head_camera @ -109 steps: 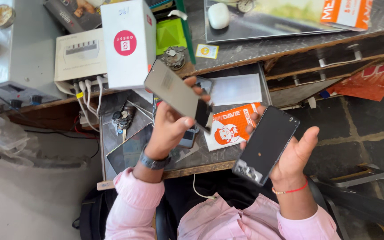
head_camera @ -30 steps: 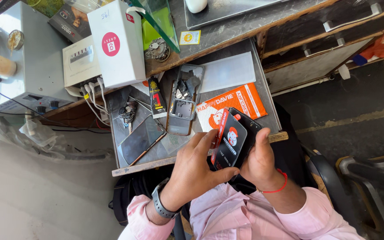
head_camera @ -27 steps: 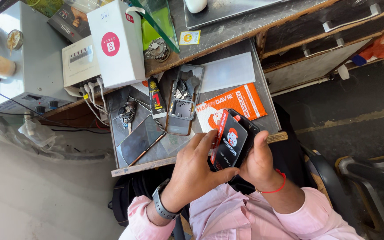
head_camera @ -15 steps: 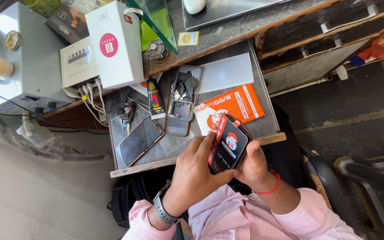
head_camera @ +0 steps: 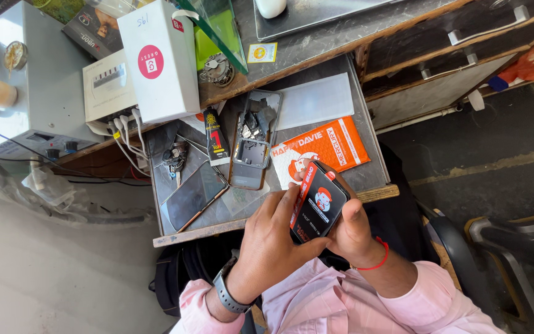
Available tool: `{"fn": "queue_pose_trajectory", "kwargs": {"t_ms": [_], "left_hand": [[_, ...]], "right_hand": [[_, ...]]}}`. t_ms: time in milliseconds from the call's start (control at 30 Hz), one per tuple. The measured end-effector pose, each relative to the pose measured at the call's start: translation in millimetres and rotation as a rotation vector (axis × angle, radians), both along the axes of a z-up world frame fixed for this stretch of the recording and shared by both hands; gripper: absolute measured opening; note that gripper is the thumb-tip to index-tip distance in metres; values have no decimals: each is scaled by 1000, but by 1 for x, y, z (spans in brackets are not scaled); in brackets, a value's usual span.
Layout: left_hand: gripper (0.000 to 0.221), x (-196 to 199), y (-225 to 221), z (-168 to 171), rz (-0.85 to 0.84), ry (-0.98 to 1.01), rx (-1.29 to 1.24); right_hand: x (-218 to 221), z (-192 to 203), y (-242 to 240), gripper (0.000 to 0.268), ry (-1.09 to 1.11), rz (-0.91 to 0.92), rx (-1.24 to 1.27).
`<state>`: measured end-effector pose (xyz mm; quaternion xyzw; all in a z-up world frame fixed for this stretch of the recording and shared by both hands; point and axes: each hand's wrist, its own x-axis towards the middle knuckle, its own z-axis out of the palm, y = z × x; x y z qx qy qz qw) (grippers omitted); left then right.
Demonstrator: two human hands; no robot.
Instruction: The person disassembles a smartphone by removing the back cover and detaching internal components. They then place the motherboard onto a branded card and proceed to reassemble the device by reconnecting cables and fitting the back cover.
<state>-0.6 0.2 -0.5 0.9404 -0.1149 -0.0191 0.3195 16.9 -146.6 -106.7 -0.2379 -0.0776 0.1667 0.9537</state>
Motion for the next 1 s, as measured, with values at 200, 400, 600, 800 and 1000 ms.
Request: {"fn": "queue_pose_trajectory", "kwargs": {"t_ms": [200,400,600,800,1000], "left_hand": [[100,-2,0,0,-3,-29,3],[102,-2,-1,-1,-8,-20,18],[102,-4,0,-1,-16,-19,40],[98,-4,-1,0,-14,-37,80],[102,2,0,4,-10,-45,60]], "right_hand": [[0,3,1,116,-8,-21,-32],[-1,0,2,115,-20,-19,-8],[-2,-5,2,118,-15,-16,-17],[-6,-14,9,119,-32,27,101],[-5,-13,6,115,112,50,79]]}}
